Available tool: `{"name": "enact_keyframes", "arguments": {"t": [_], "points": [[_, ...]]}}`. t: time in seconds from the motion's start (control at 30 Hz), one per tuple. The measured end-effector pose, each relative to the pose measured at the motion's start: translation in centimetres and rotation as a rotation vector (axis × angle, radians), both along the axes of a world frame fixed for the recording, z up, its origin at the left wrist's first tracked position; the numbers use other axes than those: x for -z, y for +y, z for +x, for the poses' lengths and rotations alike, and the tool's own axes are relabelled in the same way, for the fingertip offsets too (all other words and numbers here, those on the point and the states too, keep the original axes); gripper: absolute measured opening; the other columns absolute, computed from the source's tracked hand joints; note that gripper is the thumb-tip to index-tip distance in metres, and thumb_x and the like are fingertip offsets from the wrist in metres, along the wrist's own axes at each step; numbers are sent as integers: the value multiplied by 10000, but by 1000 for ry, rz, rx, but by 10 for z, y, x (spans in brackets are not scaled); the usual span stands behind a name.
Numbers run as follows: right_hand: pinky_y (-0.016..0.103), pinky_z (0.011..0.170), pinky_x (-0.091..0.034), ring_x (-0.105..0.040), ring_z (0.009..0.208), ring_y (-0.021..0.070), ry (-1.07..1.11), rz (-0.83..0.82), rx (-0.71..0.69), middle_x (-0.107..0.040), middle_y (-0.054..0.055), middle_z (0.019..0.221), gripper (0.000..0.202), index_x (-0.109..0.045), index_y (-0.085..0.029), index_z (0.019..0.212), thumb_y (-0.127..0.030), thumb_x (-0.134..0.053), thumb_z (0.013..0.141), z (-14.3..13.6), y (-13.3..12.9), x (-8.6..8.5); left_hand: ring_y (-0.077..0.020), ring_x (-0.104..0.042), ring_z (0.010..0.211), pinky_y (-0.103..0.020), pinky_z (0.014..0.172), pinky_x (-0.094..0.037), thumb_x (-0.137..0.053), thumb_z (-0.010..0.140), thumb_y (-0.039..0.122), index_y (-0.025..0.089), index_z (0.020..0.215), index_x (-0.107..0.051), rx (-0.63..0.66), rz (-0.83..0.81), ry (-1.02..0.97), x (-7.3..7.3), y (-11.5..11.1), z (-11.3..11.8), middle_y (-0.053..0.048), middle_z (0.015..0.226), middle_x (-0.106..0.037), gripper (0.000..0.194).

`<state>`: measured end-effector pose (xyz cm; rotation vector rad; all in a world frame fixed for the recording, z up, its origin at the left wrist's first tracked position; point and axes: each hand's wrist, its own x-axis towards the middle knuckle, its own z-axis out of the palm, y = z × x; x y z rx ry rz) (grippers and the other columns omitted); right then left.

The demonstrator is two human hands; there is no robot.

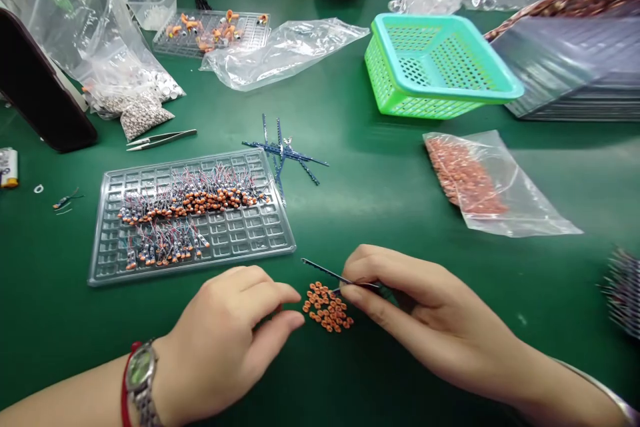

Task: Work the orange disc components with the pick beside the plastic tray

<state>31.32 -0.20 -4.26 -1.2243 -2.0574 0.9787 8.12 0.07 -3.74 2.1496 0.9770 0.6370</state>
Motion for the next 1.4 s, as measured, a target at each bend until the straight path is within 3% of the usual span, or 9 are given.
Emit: {"name": "enact_keyframes", "arguments": {"t": [0.2,0.37,0.43,0.53,0.7,0.83,1.0,1.17,1.4], "points": [[245,553,-464,-572,597,154,174,-212,49,-619,17,663,315,-631,-214,737,-416,-537,959,-4,-12,-3,-118,-622,747,-219,691,-494,-578,896,190,184,920,-705,32,-232,-50,-6,-2,24,-15,818,-690,130],[251,521,-432,-490,551,136,364,-751,-48,-563,-3,613,423,-584,-193,680,-588,-681,798,-3,-17,1,-109,-628,701,-198,673,-474,-626,857,165,179,848,-722,14,-270,-46,-8,-10,23,-8,758,-696,98],[252,512,-426,-469,532,127,408,-874,-62,-545,-15,601,441,-582,-193,692,-608,-725,740,-3,-16,0,-105,-627,700,-194,664,-472,-618,862,166,181,849,-712,-3,-225,-12,-10,-14,15,-1,754,-690,96],[251,509,-424,-456,535,127,395,-767,51,-529,-19,597,454,-602,-196,689,-633,-718,730,0,-11,-4,-117,-612,741,-225,696,-472,-555,903,175,174,877,-672,-79,-21,152,-18,-13,-8,-2,796,-672,119],[224,441,-391,-428,481,110,279,-576,212,-468,-42,563,504,-601,-205,699,-705,-638,755,8,-2,-4,-185,-567,731,-340,695,-445,-484,936,193,152,844,-622,-262,425,629,-27,1,-55,-31,783,-614,171],[222,430,-392,-444,460,107,179,-537,199,-452,-53,573,513,-590,-209,752,-719,-573,795,11,1,1,-193,-545,705,-354,676,-436,-466,946,211,160,830,-608,-239,493,796,-26,11,-71,-25,763,-575,190],[261,512,-470,-526,572,156,46,-366,179,-548,-9,653,353,-573,-219,790,-546,-509,908,12,0,9,-189,-537,712,-346,679,-425,-486,945,237,171,815,-591,-223,541,773,-26,14,-73,-18,758,-555,179],[264,519,-410,-501,571,151,-140,-114,115,-548,-10,653,222,-536,-222,729,-288,-471,931,10,-2,12,-172,-529,713,-326,687,-415,-548,919,224,175,835,-589,-228,590,606,-23,9,-60,-14,763,-564,106],[239,490,-388,-488,548,138,-142,-51,83,-548,-14,641,187,-541,-219,739,-223,-486,918,9,1,14,-145,-492,666,-306,650,-396,-613,873,141,177,846,-583,-174,592,390,-5,5,-39,0,711,-554,54]]}}
